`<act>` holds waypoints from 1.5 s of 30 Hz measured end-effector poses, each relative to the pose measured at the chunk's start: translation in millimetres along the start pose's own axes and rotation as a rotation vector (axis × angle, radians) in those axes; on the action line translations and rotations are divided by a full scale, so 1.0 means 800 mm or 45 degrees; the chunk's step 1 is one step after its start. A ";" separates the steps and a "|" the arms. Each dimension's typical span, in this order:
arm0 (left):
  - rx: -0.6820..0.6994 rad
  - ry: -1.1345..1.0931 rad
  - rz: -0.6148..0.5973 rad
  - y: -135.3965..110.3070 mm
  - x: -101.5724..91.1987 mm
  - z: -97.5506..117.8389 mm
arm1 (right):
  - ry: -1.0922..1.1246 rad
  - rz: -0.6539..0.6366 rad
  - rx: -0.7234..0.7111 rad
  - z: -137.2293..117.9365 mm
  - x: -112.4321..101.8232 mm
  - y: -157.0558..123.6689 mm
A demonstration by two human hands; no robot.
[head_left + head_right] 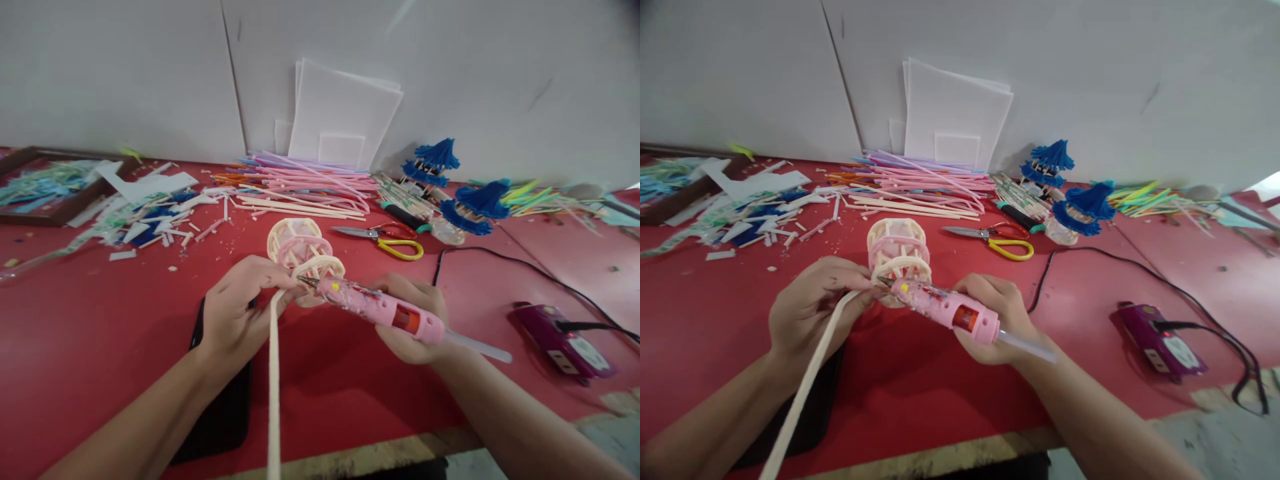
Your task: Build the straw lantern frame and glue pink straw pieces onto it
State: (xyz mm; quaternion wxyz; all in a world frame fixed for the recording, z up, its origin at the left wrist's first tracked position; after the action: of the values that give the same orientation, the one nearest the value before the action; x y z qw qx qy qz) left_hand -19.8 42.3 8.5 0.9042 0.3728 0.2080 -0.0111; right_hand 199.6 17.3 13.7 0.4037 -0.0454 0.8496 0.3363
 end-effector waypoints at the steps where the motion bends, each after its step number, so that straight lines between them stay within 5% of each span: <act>1: 0.000 0.003 0.008 0.000 0.000 0.000 | -0.014 0.002 0.000 0.000 0.000 0.000; 45: 0.100 0.076 0.088 -0.003 -0.001 -0.006 | -0.100 0.130 -0.039 -0.004 -0.012 0.003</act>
State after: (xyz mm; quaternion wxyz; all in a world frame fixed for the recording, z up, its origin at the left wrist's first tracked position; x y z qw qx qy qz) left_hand -22.4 44.0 4.3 0.8822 0.4150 0.2213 0.0231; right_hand 203.4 15.4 23.2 0.4184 0.0050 0.8291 0.3709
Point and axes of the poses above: each hand's wrist, its own y-axis towards the middle knuckle, its own x-axis out of the palm, z = x × y, the point moved 4 cm from there along y, towards the middle knuckle, and after that the axes turned 3 degrees about -y, right-handed, at the moved point
